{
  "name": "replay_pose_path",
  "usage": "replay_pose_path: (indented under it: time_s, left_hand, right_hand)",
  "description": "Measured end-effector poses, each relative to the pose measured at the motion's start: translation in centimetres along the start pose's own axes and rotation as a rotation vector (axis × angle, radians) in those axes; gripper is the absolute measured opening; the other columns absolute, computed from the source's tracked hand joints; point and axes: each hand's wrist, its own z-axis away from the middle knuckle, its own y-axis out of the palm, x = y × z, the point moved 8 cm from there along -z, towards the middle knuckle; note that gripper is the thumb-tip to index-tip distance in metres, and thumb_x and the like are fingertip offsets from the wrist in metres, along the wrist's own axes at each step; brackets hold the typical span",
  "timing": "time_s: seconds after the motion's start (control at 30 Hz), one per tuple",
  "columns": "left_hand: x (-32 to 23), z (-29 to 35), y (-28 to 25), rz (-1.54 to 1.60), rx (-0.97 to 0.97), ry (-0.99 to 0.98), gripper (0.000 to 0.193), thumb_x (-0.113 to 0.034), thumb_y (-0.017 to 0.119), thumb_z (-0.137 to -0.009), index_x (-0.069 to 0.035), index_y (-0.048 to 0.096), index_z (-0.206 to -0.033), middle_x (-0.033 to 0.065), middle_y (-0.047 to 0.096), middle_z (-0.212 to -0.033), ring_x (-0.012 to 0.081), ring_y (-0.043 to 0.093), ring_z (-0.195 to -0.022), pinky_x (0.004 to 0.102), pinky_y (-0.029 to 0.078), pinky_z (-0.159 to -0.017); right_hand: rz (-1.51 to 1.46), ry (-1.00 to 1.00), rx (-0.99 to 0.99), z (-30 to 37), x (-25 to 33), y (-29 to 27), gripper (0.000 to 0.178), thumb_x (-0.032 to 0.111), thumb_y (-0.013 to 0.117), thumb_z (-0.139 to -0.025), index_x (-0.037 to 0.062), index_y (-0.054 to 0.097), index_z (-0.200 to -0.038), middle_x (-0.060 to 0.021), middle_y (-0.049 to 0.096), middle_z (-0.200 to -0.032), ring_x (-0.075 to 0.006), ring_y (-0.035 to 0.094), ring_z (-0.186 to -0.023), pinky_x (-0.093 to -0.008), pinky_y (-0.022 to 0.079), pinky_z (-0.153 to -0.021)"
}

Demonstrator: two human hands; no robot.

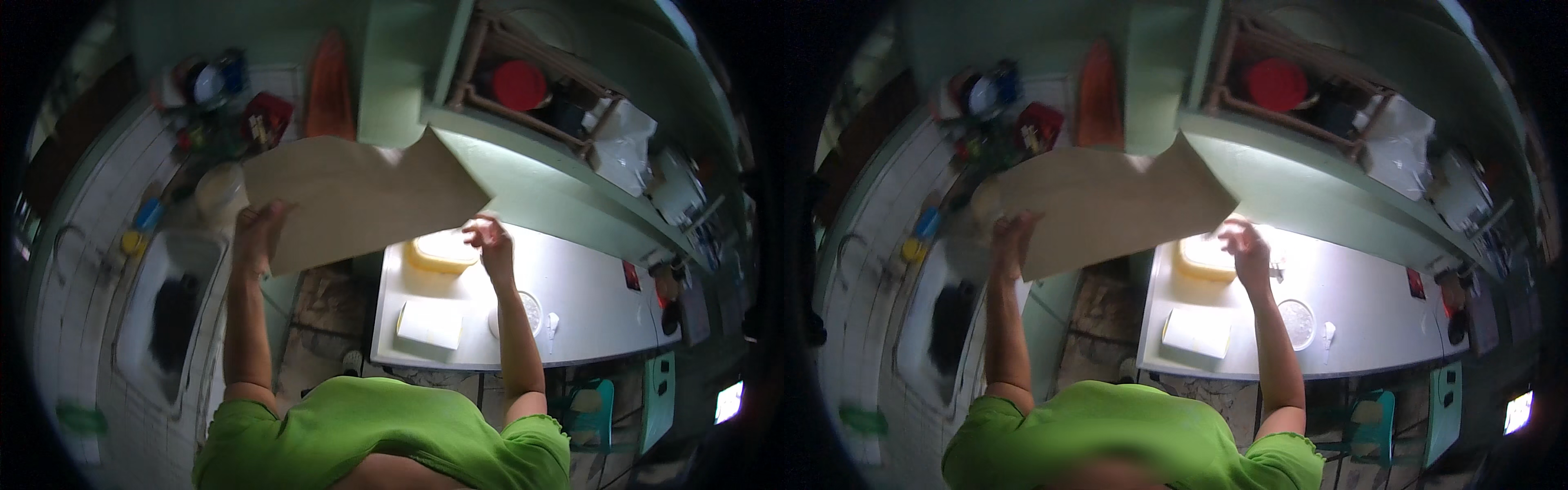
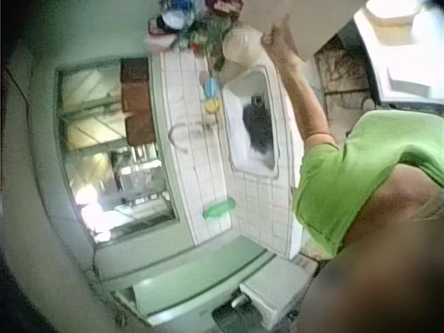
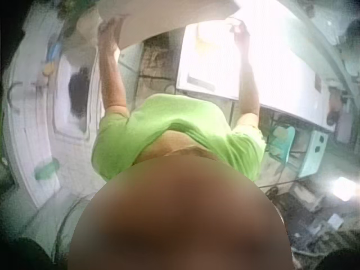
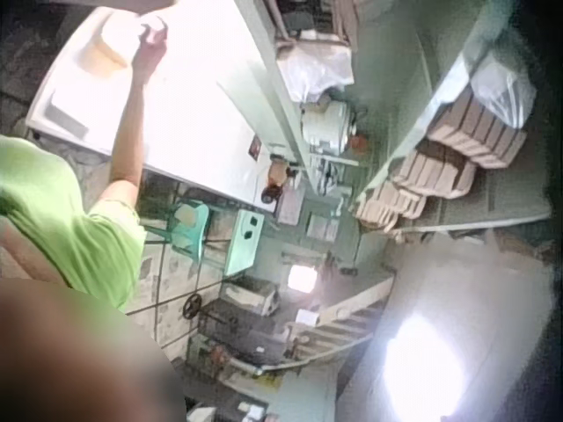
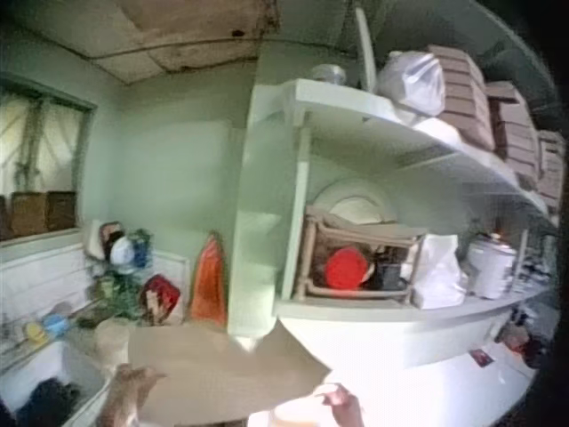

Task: The person assembles a layered food item on a countertop. They place a rectangular container with sliced vegetables, add shredded meat from a bowl using tongs, then add fried onions from another container. The person closes the container, wraps it in paper, seals it with tape, and places it into a cardboard box.

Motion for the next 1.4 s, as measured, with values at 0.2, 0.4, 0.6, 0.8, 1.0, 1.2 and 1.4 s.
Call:
replay_pose_path:
  time_s: [0.2,0.4,0.6,0.8,1.0,1.2,1.4]
  left_hand:
    - [-0.1,6.3,-2.2,-0.427,-0.022,-0.015,0.042,-0.039,0.053,-0.097,0.000,0.066,-0.107,0.0044,0.066,-0.098,0.0097,0.058,-0.089,0.0253,0.044,-0.081]
    - [9.6,11.2,-0.8,-0.138,0.130,-0.241,0.041,-0.035,0.046,-0.101,-0.001,0.059,-0.118,0.0006,0.060,-0.097,0.0076,0.057,-0.088,0.0260,0.048,-0.075]
    - [13.9,12.8,-2.8,-0.480,0.372,-0.116,0.031,-0.007,0.053,-0.094,-0.004,0.057,-0.125,0.0072,0.060,-0.107,0.0191,0.058,-0.102,0.0323,0.047,-0.087]
    - [10.2,11.2,-4.4,-0.956,0.246,0.106,0.056,0.004,0.058,-0.082,-0.013,0.046,-0.134,0.0189,0.050,-0.123,0.0394,0.055,-0.111,0.0434,0.049,-0.093]
    - [12.2,12.8,-2.6,-1.194,0.703,0.166,0.056,0.002,0.062,-0.076,-0.020,0.054,-0.127,0.0212,0.047,-0.128,0.0411,0.059,-0.106,0.0452,0.050,-0.092]
    - [14.7,14.0,-2.4,-1.363,0.783,0.335,0.061,-0.007,0.068,-0.076,0.000,0.047,-0.133,0.0166,0.041,-0.143,0.0351,0.058,-0.114,0.0412,0.051,-0.092]
    - [11.8,16.2,-0.8,-1.279,0.881,0.478,0.068,-0.006,0.067,-0.074,0.000,0.043,-0.137,0.0138,0.039,-0.147,0.0291,0.061,-0.111,0.0370,0.054,-0.089]
  right_hand:
    - [-0.145,-0.260,0.243,6.9,1.5,14.1,0.037,0.013,0.057,-0.096,0.0064,0.051,-0.132,-0.0103,0.065,-0.112,-0.0157,0.062,-0.102,-0.0277,0.051,-0.082]
    - [-0.826,0.222,0.512,11.8,2.7,28.3,0.054,0.036,0.047,-0.101,0.0047,0.034,-0.143,-0.0073,0.053,-0.127,-0.0140,0.047,-0.117,-0.0257,0.036,-0.099]
    - [-0.648,0.373,0.677,14.4,-1.8,31.5,0.075,0.023,0.067,-0.088,0.0032,0.025,-0.146,-0.0123,0.044,-0.138,-0.0188,0.043,-0.125,-0.0280,0.034,-0.103]
    - [0.392,-0.786,0.160,15.2,2.5,29.2,0.061,0.007,0.068,-0.070,0.0033,0.049,-0.127,-0.0221,0.045,-0.130,-0.0427,0.040,-0.126,-0.0495,0.033,-0.107]
    - [0.553,-0.887,0.988,17.8,-2.9,37.3,0.027,0.014,0.059,-0.075,0.0073,0.069,-0.099,-0.0120,0.062,-0.111,-0.0283,0.056,-0.110,-0.0409,0.044,-0.098]
    - [0.447,-0.681,0.863,15.7,-5.9,40.3,0.031,0.015,0.062,-0.074,0.0105,0.068,-0.104,-0.0102,0.065,-0.106,-0.0271,0.060,-0.105,-0.0403,0.046,-0.094]
    - [0.621,-0.604,0.761,15.6,-6.3,39.5,0.030,0.017,0.062,-0.075,0.0116,0.068,-0.104,-0.0100,0.065,-0.108,-0.0273,0.059,-0.107,-0.0399,0.045,-0.095]
